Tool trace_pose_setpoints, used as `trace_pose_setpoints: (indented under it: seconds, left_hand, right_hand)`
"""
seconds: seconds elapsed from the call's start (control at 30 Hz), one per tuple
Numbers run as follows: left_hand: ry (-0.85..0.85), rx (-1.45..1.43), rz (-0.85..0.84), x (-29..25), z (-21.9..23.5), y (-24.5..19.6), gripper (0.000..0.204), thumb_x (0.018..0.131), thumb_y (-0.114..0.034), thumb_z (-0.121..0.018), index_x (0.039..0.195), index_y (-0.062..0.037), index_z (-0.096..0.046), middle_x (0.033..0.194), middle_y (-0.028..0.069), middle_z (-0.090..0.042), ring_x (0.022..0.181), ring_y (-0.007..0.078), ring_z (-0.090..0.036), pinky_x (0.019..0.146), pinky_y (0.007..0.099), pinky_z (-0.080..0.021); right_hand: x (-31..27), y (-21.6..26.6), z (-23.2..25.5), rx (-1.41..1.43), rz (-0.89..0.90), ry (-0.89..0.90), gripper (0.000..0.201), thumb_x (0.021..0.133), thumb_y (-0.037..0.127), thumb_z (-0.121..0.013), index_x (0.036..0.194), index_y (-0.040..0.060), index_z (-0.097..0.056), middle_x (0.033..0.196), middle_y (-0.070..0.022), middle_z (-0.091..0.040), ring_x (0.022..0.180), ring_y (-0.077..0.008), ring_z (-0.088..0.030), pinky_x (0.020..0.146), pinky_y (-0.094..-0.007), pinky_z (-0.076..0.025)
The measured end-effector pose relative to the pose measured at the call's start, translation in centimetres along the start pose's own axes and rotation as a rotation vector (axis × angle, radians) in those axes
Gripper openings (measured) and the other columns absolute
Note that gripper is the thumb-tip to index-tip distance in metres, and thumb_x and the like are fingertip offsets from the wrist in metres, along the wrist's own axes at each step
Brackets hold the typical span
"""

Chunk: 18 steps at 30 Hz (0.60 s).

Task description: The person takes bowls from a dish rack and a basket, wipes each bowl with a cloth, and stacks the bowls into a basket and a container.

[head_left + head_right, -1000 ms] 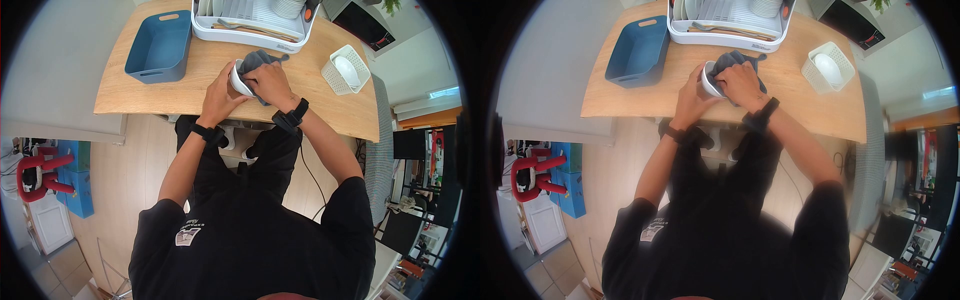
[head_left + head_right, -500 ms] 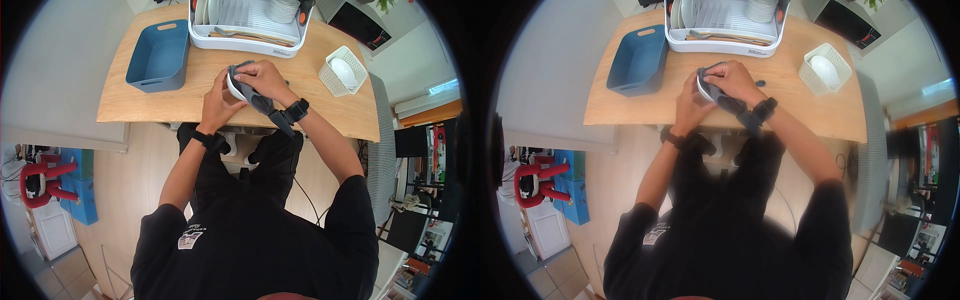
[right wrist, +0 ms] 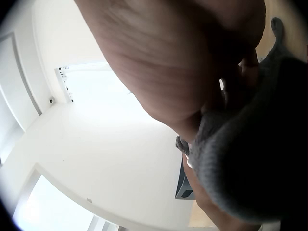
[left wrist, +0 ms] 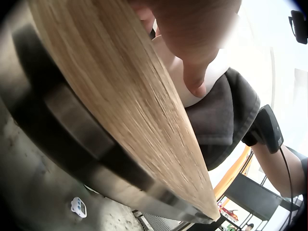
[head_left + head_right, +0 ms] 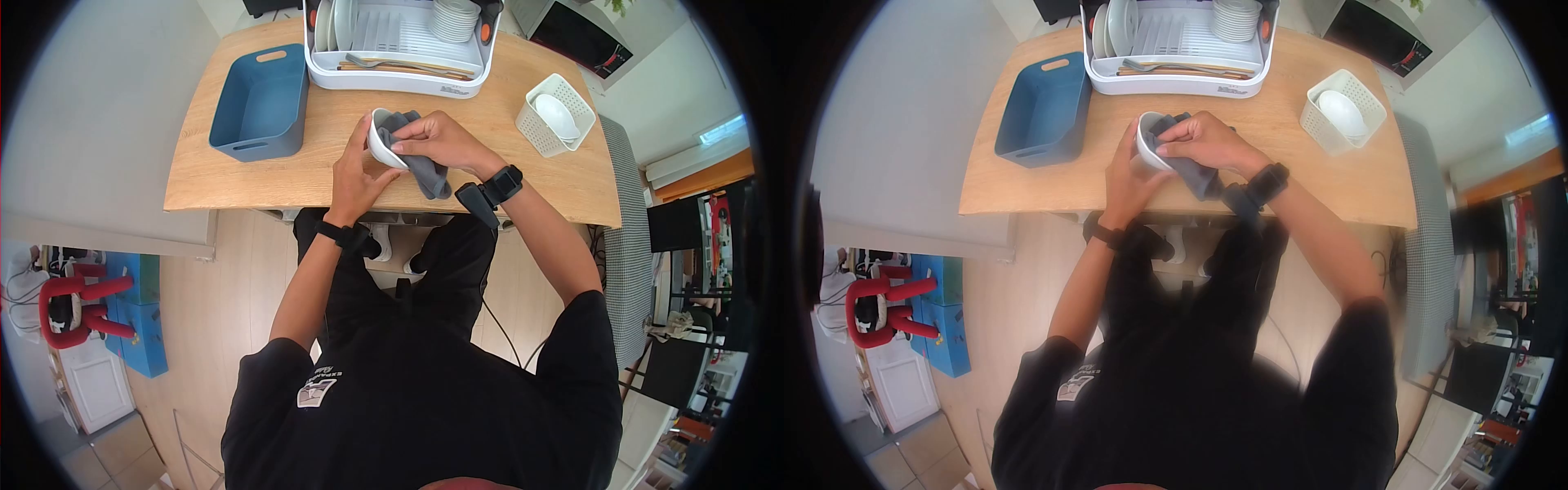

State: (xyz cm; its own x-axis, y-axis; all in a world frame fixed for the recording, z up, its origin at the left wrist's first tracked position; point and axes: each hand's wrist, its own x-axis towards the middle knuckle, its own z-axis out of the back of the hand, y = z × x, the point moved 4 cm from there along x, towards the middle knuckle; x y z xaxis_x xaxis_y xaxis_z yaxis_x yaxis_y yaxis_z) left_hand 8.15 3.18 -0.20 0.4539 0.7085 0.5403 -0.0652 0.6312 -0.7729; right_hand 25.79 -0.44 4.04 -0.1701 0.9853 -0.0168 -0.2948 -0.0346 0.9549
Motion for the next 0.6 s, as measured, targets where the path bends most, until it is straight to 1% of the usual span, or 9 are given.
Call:
trace_pose_setpoints:
  seconds: [0.07, 0.2, 0.23, 0.27, 0.37, 0.47, 0.5, 0.53, 0.6]
  left_hand:
    - [-0.005, 0.021, -0.045, -0.3, 0.2, -0.4, 0.105, 0.063, -0.019, -0.095, 0.151, -0.0086, -0.039, 0.147, 0.0188, -0.053, 0.125, 0.0352, -0.060, 0.101, 0.0411, -0.054]
    - [-0.069, 0.077, -0.117, 0.0, 0.4, -0.9, 0.095, 0.064, -0.018, -0.095, 0.143, -0.0064, -0.044, 0.141, 0.0181, -0.056, 0.120, 0.0347, -0.063, 0.097, 0.0410, -0.056]
    - [-0.129, -0.117, -0.017, 0.0, 0.6, -0.5, 0.078, 0.069, -0.016, -0.094, 0.132, -0.0044, -0.050, 0.134, 0.0182, -0.059, 0.117, 0.0306, -0.064, 0.096, 0.0399, -0.056]
    - [-0.127, -0.113, -0.020, 0.2, 0.8, -0.8, 0.078, 0.069, -0.016, -0.094, 0.132, -0.0044, -0.050, 0.134, 0.0182, -0.059, 0.117, 0.0306, -0.064, 0.096, 0.0399, -0.056]
    - [-0.196, -0.402, 0.446, 0.3, 1.4, 0.1, 0.047, 0.083, -0.018, -0.087, 0.114, 0.0024, -0.058, 0.107, 0.0121, -0.067, 0.099, 0.0146, -0.067, 0.090, 0.0309, -0.053]
    - [-0.106, -0.527, 0.538, 1.2, 0.7, 0.1, 0.037, 0.092, -0.029, -0.079, 0.102, 0.0029, -0.064, 0.097, 0.0077, -0.068, 0.091, 0.0106, -0.064, 0.086, 0.0281, -0.052]
    - [-0.101, -0.528, 0.535, 1.2, 0.4, -0.3, 0.037, 0.092, -0.029, -0.079, 0.102, 0.0029, -0.064, 0.097, 0.0077, -0.068, 0.091, 0.0106, -0.064, 0.086, 0.0281, -0.052]
    - [-0.038, -0.495, 0.464, 1.3, 0.1, -1.8, 0.038, 0.095, -0.034, -0.075, 0.099, 0.0027, -0.066, 0.095, 0.0065, -0.067, 0.090, 0.0106, -0.064, 0.086, 0.0280, -0.052]
    - [0.033, -0.460, 0.396, 1.1, -0.3, -2.7, 0.040, 0.097, -0.038, -0.070, 0.097, 0.0024, -0.068, 0.093, 0.0053, -0.067, 0.089, 0.0105, -0.063, 0.086, 0.0280, -0.053]
  right_hand:
    - [0.0, 0.6, -0.4, 0.178, -0.036, -0.086, 0.034, 0.095, 0.020, -0.074, 0.117, -0.0061, -0.072, 0.100, -0.0062, -0.075, 0.083, -0.0068, -0.066, 0.074, -0.0213, -0.053]
    - [-0.6, 2.0, 1.2, 0.226, -0.093, -0.279, 0.034, 0.094, 0.019, -0.074, 0.119, -0.0041, -0.072, 0.100, -0.0061, -0.075, 0.083, -0.0058, -0.065, 0.074, -0.0216, -0.053]
    - [-1.0, 1.9, 2.3, 0.202, -0.058, -0.380, 0.033, 0.094, 0.019, -0.074, 0.119, -0.0034, -0.072, 0.099, -0.0060, -0.075, 0.084, -0.0059, -0.066, 0.073, -0.0213, -0.053]
    - [-1.4, 1.6, 3.3, 0.179, -0.027, -0.479, 0.033, 0.094, 0.018, -0.074, 0.120, -0.0027, -0.072, 0.099, -0.0058, -0.075, 0.084, -0.0061, -0.066, 0.073, -0.0210, -0.053]
    - [-2.6, 2.2, 4.4, 0.206, 0.035, -0.584, 0.034, 0.095, 0.019, -0.074, 0.120, -0.0041, -0.071, 0.098, -0.0076, -0.075, 0.085, -0.0064, -0.066, 0.074, -0.0212, -0.053]
    - [-3.3, 2.4, 4.0, 0.132, 0.069, -0.663, 0.034, 0.095, 0.018, -0.074, 0.119, -0.0051, -0.071, 0.100, -0.0104, -0.076, 0.087, -0.0072, -0.066, 0.075, -0.0221, -0.053]
    - [-3.5, 2.8, 3.6, -0.020, 0.133, -0.682, 0.033, 0.095, 0.017, -0.073, 0.120, -0.0046, -0.071, 0.100, -0.0104, -0.076, 0.087, -0.0074, -0.066, 0.074, -0.0221, -0.052]
    - [-3.6, 3.2, 3.0, -0.172, 0.196, -0.701, 0.032, 0.095, 0.016, -0.073, 0.120, -0.0041, -0.071, 0.100, -0.0103, -0.076, 0.087, -0.0077, -0.066, 0.074, -0.0221, -0.052]
    - [-3.8, 3.0, 2.4, -0.188, 0.214, -0.723, 0.031, 0.095, 0.015, -0.073, 0.119, -0.0039, -0.072, 0.100, -0.0093, -0.076, 0.087, -0.0076, -0.066, 0.073, -0.0219, -0.051]
